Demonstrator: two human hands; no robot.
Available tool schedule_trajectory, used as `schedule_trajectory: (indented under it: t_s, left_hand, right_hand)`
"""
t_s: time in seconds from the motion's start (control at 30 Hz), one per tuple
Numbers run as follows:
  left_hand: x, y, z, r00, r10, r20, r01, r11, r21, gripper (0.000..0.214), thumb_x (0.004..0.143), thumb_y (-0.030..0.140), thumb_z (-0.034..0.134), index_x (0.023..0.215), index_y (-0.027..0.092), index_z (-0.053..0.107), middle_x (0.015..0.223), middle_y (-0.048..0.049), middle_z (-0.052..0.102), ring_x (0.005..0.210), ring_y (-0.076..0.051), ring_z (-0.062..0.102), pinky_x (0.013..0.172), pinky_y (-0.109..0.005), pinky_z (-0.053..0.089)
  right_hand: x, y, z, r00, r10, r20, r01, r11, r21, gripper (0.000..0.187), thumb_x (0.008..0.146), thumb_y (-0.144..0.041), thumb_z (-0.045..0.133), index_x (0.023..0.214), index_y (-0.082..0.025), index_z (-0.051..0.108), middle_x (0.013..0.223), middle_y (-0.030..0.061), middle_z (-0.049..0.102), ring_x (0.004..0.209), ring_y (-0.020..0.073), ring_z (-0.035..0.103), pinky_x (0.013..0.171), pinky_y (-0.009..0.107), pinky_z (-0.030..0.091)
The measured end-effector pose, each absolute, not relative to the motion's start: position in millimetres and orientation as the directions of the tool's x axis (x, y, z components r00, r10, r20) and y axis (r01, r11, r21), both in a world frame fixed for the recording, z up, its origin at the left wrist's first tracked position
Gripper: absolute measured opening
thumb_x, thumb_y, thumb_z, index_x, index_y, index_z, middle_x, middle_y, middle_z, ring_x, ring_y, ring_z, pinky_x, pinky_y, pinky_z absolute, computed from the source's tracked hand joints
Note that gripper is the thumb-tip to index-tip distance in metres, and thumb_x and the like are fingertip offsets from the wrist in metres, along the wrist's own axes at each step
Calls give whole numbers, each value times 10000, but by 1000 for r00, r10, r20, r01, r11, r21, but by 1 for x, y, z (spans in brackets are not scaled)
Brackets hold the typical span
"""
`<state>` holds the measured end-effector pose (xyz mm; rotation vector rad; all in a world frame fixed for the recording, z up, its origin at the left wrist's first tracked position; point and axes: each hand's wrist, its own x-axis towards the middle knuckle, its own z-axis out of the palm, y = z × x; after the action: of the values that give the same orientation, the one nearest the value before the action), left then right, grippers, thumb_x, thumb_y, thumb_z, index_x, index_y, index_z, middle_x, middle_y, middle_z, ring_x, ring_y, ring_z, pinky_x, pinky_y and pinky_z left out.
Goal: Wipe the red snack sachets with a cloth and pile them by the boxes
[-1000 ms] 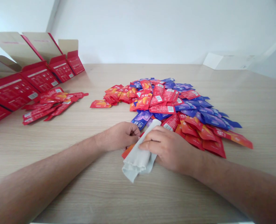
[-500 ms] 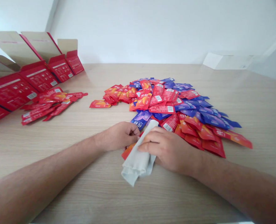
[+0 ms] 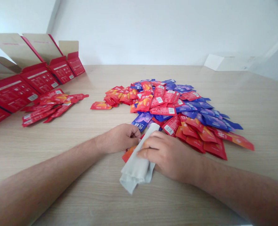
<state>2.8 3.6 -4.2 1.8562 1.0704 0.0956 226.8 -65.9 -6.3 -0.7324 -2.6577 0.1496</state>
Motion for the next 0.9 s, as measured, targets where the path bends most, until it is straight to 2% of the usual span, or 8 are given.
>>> schedule_trajectory:
  t_s: [0.1, 0.23, 0.3, 0.43, 0.6, 0.77, 0.9]
  left_hand:
    - [3, 4, -4, 612, 707, -355, 626, -158, 764, 131, 823, 304, 577, 894, 215, 640, 672, 67, 592, 562, -107, 572, 480, -190, 465]
    - [2, 3, -5, 611, 700, -370, 629, -145, 764, 129, 820, 304, 576, 895, 214, 629, 666, 64, 608, 571, -120, 590, 493, -206, 491]
    - [2, 4, -5, 617, 700, -359, 628, -165, 760, 130, 822, 305, 572, 891, 212, 631, 666, 63, 604, 572, -119, 589, 490, -204, 485]
    - [1, 5, -6, 623, 702, -346, 625, -179, 760, 139, 829, 311, 563, 889, 210, 639, 666, 66, 583, 556, -107, 565, 475, -192, 465]
    - [1, 4, -8, 616, 699, -363, 624, -151, 767, 136, 823, 307, 578, 898, 208, 634, 661, 64, 603, 566, -117, 593, 487, -197, 488]
    - [1, 5, -7, 622, 702, -347, 627, -181, 758, 135, 832, 316, 569, 883, 213, 642, 663, 66, 592, 555, -109, 574, 473, -190, 473]
    - [1, 4, -8, 611, 700, -370, 633, -152, 759, 140, 826, 311, 573, 905, 213, 634, 658, 65, 601, 563, -120, 597, 484, -200, 494]
  right_hand:
    - [226, -65, -8, -822, 467, 325, 424, 884, -199, 209, 1007, -186, 587, 1158, -178, 732, 1084, 82, 710, 1062, 252, 581, 971, 421, 496]
    - [229, -63, -12, -748, 548, 376, 493, 837, -238, 260, 918, -96, 657, 1158, -165, 728, 1084, 86, 690, 1031, 255, 574, 937, 418, 503]
    - [228, -64, -11, -762, 543, 352, 494, 839, -227, 219, 942, -125, 644, 1140, -163, 731, 1096, 92, 693, 1051, 263, 571, 942, 420, 502]
    - [227, -64, -9, -828, 450, 334, 406, 892, -197, 203, 1011, -192, 587, 1148, -179, 735, 1077, 76, 711, 1046, 247, 585, 959, 416, 495]
    - [228, -63, -13, -750, 542, 378, 491, 840, -230, 242, 940, -122, 643, 1163, -153, 730, 1086, 99, 692, 1036, 259, 573, 928, 417, 506]
    - [227, -64, -10, -826, 446, 344, 402, 895, -196, 207, 1000, -183, 598, 1156, -176, 734, 1070, 83, 709, 1044, 247, 583, 961, 417, 494]
    - [229, -61, -13, -750, 534, 390, 477, 846, -240, 213, 946, -138, 653, 1141, -160, 735, 1081, 95, 695, 1032, 255, 576, 932, 412, 501]
